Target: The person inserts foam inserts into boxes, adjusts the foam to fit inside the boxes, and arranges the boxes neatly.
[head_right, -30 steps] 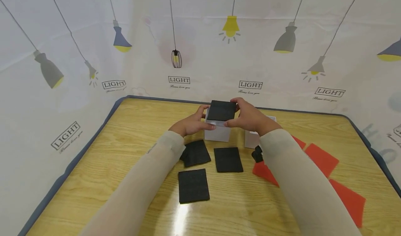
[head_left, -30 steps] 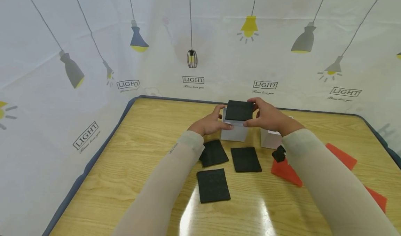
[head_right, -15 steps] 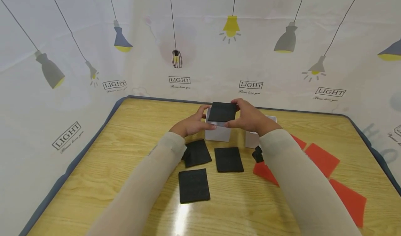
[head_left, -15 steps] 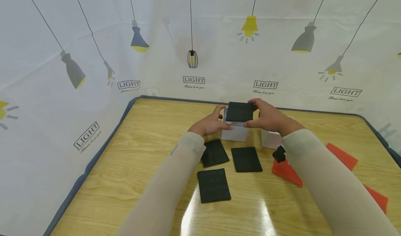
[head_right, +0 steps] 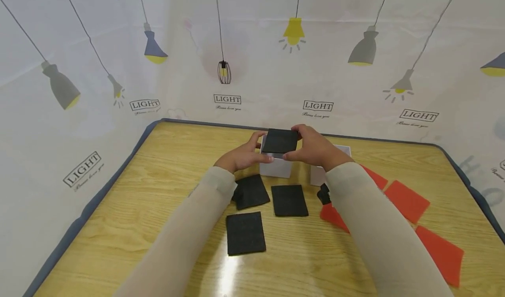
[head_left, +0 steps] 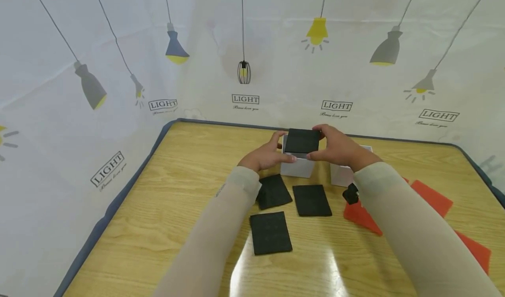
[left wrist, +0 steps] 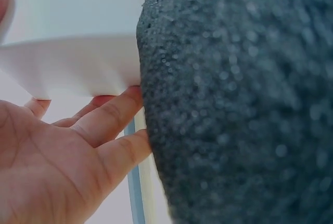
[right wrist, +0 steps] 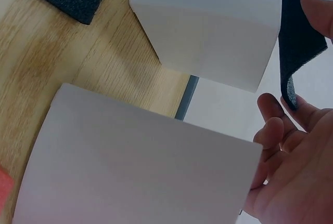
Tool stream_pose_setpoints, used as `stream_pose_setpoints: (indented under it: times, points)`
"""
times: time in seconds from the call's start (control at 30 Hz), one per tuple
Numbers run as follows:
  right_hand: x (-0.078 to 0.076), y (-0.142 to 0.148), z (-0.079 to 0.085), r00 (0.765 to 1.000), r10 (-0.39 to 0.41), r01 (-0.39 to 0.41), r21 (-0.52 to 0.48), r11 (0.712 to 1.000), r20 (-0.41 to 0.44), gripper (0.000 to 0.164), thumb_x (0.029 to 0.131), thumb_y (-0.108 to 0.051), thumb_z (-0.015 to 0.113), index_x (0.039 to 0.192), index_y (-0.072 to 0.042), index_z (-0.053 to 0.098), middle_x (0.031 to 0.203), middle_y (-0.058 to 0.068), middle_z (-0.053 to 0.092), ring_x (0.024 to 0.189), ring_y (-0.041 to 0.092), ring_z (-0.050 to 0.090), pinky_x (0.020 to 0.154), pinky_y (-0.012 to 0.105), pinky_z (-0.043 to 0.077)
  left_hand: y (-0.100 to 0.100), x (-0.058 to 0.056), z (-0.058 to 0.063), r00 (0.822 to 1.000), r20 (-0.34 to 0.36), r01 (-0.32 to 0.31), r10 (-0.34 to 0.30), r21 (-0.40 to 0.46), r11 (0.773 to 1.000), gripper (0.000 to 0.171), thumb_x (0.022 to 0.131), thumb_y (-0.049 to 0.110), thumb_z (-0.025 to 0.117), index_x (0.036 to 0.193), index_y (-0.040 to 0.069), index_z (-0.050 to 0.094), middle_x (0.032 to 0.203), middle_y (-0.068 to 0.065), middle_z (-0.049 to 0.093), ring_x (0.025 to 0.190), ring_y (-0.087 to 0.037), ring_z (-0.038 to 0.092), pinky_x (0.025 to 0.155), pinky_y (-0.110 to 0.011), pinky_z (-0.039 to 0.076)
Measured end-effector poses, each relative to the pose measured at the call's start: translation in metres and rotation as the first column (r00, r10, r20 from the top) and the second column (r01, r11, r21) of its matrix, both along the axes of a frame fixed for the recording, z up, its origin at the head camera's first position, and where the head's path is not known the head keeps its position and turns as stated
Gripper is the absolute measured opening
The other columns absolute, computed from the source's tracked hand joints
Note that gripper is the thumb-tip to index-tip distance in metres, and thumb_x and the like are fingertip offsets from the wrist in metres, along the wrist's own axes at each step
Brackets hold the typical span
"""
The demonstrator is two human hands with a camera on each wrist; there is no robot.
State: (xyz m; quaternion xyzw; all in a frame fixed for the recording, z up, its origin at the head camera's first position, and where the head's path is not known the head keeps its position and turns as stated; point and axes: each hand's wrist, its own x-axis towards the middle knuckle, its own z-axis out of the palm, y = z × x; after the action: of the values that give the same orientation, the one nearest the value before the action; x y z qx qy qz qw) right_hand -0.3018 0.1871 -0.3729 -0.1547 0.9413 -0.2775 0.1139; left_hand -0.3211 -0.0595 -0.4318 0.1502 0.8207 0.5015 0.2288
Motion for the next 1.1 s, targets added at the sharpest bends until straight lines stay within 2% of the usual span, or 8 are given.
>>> stream_pose_setpoints:
  times: [0.57, 0.8, 1.1]
  points:
    - [-0.0020, 0.0011, -0.0027, 1.000, -0.008, 0.008, 0.013, 1.000, 0.004, 0.091, 0.089, -0.036, 0.082, 0.159, -0.002, 0.033, 0.154, 0.025, 0.045, 0.138, 0.042, 0.046, 0.120, 0.065, 0.033, -0.0008, -0.0008, -0.0035, 1.000, -0.006, -0.001, 0.001, 0.011, 1.000, 0.097, 0.092, 0.038, 0.081, 0.165, 0.038, 0.016, 0.163, -0.019, 0.036, 0.143, -0.039, 0.047, 0.120, -0.056, 0.036]
    - [-0.0028, 0.0005, -0.0043, 1.000, -0.003, 0.002, 0.010, 1.000, 0.029, 0.093, 0.089, -0.038, 0.083, 0.159, -0.004, 0.032, 0.154, 0.025, 0.046, 0.137, 0.042, 0.047, 0.119, 0.065, 0.035, -0.0032, -0.0012, -0.0059, 1.000, -0.008, -0.002, 0.002, -0.013, 1.000, 0.097, 0.093, 0.042, 0.079, 0.164, 0.041, 0.014, 0.164, -0.018, 0.035, 0.143, -0.038, 0.048, 0.119, -0.056, 0.038]
    - [-0.0033, 0.0001, -0.0023, 0.999, 0.005, -0.006, 0.016, 1.000, 0.046, 0.094, 0.089, -0.036, 0.083, 0.160, -0.003, 0.031, 0.153, 0.026, 0.045, 0.136, 0.044, 0.047, 0.117, 0.065, 0.038, -0.0021, -0.0011, -0.0043, 1.000, -0.002, 0.011, -0.011, 0.011, 1.000, 0.100, 0.093, 0.041, 0.080, 0.166, 0.039, 0.012, 0.165, -0.019, 0.034, 0.145, -0.038, 0.047, 0.118, -0.055, 0.039]
